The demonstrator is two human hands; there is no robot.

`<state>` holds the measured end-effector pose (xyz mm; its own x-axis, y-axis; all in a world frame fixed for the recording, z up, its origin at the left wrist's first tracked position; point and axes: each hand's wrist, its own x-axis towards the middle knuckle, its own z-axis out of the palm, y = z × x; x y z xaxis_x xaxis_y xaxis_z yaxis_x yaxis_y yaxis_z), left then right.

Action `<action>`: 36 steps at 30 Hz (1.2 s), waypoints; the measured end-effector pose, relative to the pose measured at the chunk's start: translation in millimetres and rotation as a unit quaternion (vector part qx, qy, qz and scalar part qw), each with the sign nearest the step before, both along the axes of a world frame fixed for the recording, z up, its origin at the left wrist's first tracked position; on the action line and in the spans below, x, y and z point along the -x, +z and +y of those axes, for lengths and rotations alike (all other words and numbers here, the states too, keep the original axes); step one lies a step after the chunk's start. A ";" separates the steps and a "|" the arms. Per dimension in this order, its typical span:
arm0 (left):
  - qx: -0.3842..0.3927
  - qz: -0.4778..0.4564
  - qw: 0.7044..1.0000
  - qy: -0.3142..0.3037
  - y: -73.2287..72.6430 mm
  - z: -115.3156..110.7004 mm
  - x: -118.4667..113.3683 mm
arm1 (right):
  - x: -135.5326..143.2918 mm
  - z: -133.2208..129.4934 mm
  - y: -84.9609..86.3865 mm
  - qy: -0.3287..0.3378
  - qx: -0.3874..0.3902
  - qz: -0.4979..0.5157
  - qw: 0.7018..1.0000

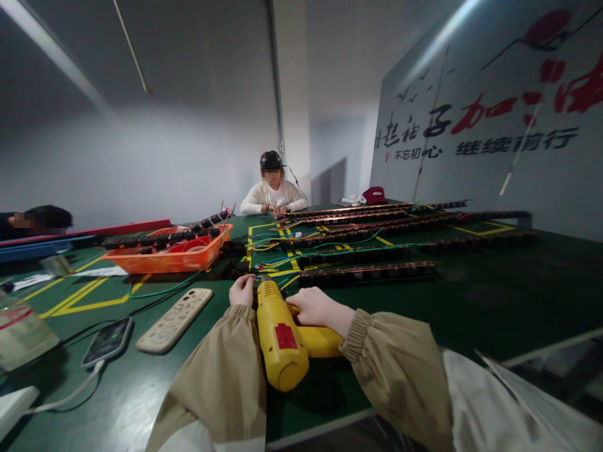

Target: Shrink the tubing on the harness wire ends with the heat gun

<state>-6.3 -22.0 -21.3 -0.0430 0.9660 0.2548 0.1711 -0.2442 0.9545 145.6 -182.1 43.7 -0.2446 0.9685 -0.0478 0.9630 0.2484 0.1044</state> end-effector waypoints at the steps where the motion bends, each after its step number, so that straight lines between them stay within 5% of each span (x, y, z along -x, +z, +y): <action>1: 0.007 -0.008 1.000 -0.003 -0.8 1.0 0.3 | -2.6 -1.5 0.4 -0.005 0.003 0.002 1.000; 22: 0.048 -0.093 0.994 -0.036 -2.8 1.6 -1.3 | -54.1 -33.9 2.1 -0.096 0.010 0.010 0.995; 36: 0.003 -0.046 0.999 0.012 2.0 -6.4 -4.4 | -46.6 -30.1 5.6 -0.080 0.015 -0.013 0.997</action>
<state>-1.9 -28.4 -19.3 -0.0898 0.9659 0.2429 0.0882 -0.2352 0.9679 192.2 -212.2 49.3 -0.0844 0.9930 -0.0827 0.9876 0.0944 0.1255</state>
